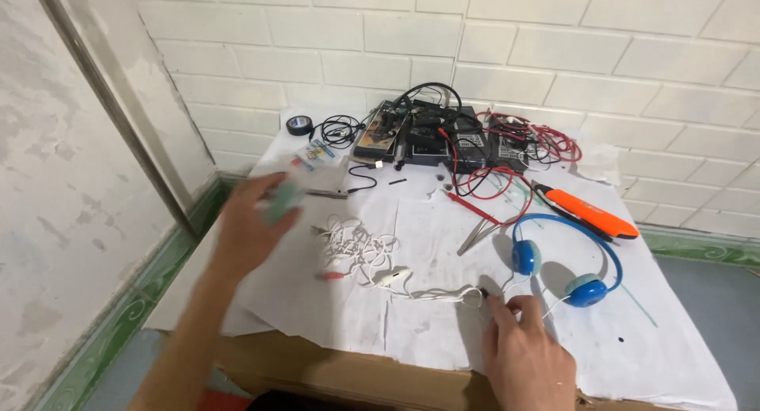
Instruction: Assembling and wiring electronic components onto a pair of headphones using hand tools.
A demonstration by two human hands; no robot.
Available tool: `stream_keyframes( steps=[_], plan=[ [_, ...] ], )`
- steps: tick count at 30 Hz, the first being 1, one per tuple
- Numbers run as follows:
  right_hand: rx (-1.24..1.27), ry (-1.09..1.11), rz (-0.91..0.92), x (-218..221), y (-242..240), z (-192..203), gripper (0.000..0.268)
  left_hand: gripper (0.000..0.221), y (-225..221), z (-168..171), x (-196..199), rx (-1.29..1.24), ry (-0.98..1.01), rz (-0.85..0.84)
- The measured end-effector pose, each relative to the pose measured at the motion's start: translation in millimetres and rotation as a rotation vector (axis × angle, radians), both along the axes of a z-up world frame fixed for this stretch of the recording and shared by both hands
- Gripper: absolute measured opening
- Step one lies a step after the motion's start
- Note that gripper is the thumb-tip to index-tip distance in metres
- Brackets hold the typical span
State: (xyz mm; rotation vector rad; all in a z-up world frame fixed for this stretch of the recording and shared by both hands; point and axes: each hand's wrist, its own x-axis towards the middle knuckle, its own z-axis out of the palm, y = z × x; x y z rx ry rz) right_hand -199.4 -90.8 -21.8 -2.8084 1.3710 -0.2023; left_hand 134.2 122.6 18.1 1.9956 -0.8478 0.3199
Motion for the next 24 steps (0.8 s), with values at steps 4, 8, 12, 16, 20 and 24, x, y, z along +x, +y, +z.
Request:
stream_keyframes(
  steps=[4,8,12,16,20,24],
  plan=[
    [0.052,0.042,-0.005,-1,-3,0,0.037,0.053,-89,19,-15,-0.001,-0.013,-0.259],
    [-0.034,-0.050,-0.003,-2,-7,-7,0.039,0.079,-109,41,-26,0.251,-0.162,-0.389],
    [-0.033,-0.075,0.022,-5,-12,-13,0.041,0.095,-39,39,-50,0.663,0.069,-0.351],
    [-0.059,-0.079,0.061,-4,-2,-3,0.043,0.065,-15,-5,-39,0.594,0.064,-0.360],
    [-0.105,-0.071,-0.012,-2,-5,-11,0.037,0.023,0,-7,-27,0.446,0.069,-0.372],
    [-0.192,-0.072,-0.008,-3,-5,-16,0.035,0.020,16,-2,-14,0.521,0.028,-0.265]
  ],
)
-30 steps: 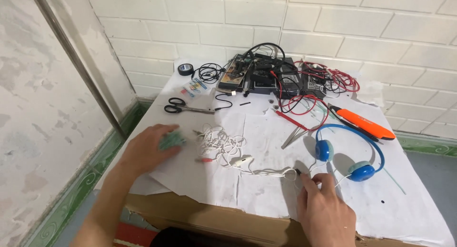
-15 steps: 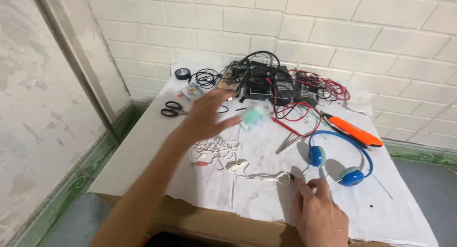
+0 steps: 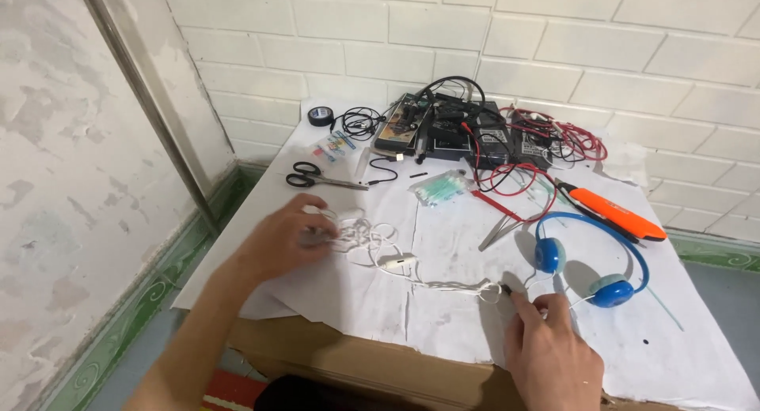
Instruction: Assembling and wiring electronic components onto a pair of headphones using hand tools.
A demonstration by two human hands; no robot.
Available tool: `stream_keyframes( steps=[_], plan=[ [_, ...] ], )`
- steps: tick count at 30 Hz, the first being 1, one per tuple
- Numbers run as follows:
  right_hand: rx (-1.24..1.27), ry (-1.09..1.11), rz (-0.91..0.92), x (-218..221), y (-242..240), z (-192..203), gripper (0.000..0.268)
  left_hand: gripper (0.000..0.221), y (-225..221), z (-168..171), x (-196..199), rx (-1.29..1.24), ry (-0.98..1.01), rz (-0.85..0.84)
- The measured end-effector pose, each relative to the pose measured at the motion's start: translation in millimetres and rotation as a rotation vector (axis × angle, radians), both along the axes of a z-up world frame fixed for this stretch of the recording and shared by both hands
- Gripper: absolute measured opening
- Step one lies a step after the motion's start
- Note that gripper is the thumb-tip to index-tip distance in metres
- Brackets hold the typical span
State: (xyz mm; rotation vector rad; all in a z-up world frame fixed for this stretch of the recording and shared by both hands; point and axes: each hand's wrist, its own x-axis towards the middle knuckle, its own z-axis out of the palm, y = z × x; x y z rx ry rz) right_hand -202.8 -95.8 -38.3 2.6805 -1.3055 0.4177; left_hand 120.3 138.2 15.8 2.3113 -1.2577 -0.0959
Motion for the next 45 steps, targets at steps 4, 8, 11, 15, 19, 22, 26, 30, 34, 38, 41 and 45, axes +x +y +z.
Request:
stream_keyframes(
  steps=[4,8,11,15,19,22,26,30,34,38,41,45],
  plan=[
    [-0.027,-0.014,0.024,-1,1,4,0.037,0.021,28,-13,31,0.023,-0.275,-0.023],
    [0.117,0.018,0.039,-1,7,18,0.041,0.032,52,8,23,0.010,-0.359,0.060],
    [0.188,-0.066,0.070,-5,4,27,0.038,0.045,20,25,-42,-0.306,-0.212,-0.036],
    [0.099,-0.396,0.091,-6,20,46,0.039,0.039,-61,5,-124,-0.616,-0.346,-0.481],
    [0.136,-0.190,0.232,20,33,18,0.045,0.073,-78,-32,-141,0.153,-0.314,-0.399],
    [0.129,-0.125,0.321,26,38,25,0.036,0.068,-71,-48,-143,0.006,-0.458,-0.358],
    [0.120,-0.085,0.240,19,38,30,0.033,0.066,-65,-36,-142,0.036,-0.319,-0.411],
    [0.125,-0.211,0.418,30,49,36,0.032,0.068,-64,-25,-144,0.068,-0.152,-0.426],
    [0.192,-0.018,0.311,29,39,23,0.035,0.068,-63,-27,-142,0.093,-0.146,-0.422],
    [0.111,-0.137,0.267,30,33,20,0.035,0.067,-64,-28,-141,0.101,-0.150,-0.425],
    [0.189,-0.122,0.311,31,38,23,0.040,0.066,-65,-32,-142,0.107,-0.181,-0.430],
    [0.154,-0.193,0.276,33,41,36,0.032,0.063,-65,-47,-139,0.015,-0.323,-0.408]
  ],
)
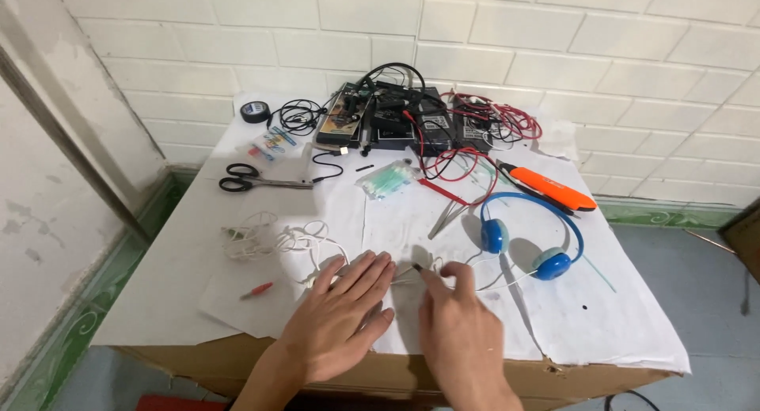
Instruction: Assembling and wiring electronic components onto a pair of headphones using hand tools.
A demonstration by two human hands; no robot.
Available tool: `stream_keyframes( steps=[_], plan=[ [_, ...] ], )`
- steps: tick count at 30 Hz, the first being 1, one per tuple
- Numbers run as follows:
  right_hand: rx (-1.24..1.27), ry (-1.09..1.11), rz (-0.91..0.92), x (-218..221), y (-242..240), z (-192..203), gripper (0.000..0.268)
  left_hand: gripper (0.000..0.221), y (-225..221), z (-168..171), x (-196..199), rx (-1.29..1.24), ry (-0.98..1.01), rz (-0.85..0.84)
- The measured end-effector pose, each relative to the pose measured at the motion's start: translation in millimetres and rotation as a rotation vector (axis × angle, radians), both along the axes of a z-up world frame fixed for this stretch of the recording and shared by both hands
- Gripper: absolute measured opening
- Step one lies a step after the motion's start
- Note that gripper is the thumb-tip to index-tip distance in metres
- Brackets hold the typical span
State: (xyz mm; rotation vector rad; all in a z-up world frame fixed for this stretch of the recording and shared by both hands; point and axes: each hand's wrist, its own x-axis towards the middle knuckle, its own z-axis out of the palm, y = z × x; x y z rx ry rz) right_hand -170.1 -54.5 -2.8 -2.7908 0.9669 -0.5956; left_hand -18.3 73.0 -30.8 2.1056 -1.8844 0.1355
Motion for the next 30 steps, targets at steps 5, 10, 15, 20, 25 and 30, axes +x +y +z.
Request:
stream_keyframes(
  steps=[5,10,15,20,25,30],
  plan=[
    [0.105,0.111,0.000,2,-1,-13,0.035,0.064,0,11,-4,0.072,0.073,0.004],
    [-0.064,-0.095,0.036,5,1,-20,0.034,0.066,0,17,-6,0.075,0.103,0.012],
    [-0.074,-0.094,-0.064,7,-4,-25,0.036,0.064,-1,16,-7,0.111,0.111,0.035],
    [-0.075,0.063,-0.082,9,-16,-28,0.036,0.064,0,18,-8,0.109,0.158,0.044],
    [-0.087,0.112,-0.008,7,-10,-37,0.029,0.060,-1,4,-5,-0.008,0.051,0.039],
    [-0.223,-0.059,-0.040,4,-10,-63,0.032,0.060,0,6,-8,0.001,0.104,0.041]
  ],
)
